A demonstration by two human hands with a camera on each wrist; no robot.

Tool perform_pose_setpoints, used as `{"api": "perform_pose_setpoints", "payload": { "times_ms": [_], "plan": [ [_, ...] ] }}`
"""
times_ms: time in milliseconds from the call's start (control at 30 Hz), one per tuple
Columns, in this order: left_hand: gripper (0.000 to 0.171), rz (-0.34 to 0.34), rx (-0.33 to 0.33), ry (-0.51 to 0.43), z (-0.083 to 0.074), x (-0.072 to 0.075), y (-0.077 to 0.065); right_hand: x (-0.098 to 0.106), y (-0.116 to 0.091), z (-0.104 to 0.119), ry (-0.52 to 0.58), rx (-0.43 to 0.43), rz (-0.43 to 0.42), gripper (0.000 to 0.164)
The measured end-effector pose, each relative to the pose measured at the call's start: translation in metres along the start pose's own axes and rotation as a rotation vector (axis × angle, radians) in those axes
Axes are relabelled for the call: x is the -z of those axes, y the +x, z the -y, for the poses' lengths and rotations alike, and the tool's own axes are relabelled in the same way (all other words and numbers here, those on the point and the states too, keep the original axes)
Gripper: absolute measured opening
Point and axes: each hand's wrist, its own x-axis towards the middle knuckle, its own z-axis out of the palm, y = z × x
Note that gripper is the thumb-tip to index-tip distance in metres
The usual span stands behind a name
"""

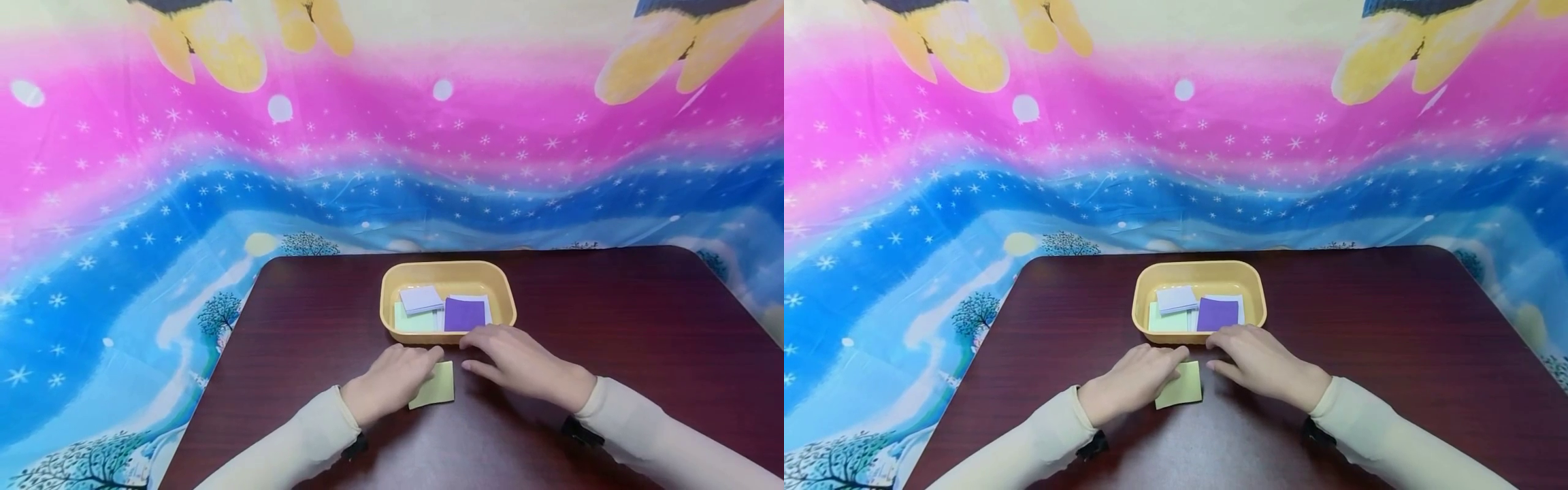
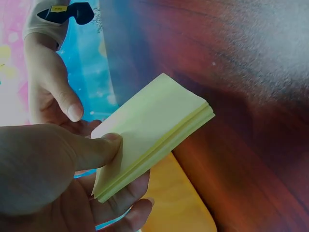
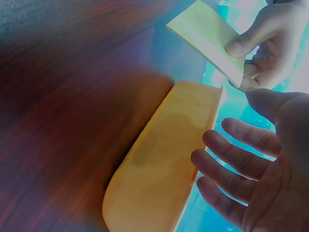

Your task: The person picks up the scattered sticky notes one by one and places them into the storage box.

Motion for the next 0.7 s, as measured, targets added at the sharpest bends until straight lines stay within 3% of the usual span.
{"api": "perform_pose_setpoints", "payload": {
  "times_ms": [333,700],
  "plan": [
    [0.010,0.042,0.060,-0.150,0.007,0.007,0.003,0.005,0.004,0.000,0.024,0.014,-0.020,0.024],
    [0.010,0.037,0.121,-0.184,0.014,0.019,0.006,0.012,0.009,0.002,-0.003,0.023,-0.021,0.020]
  ]
}}
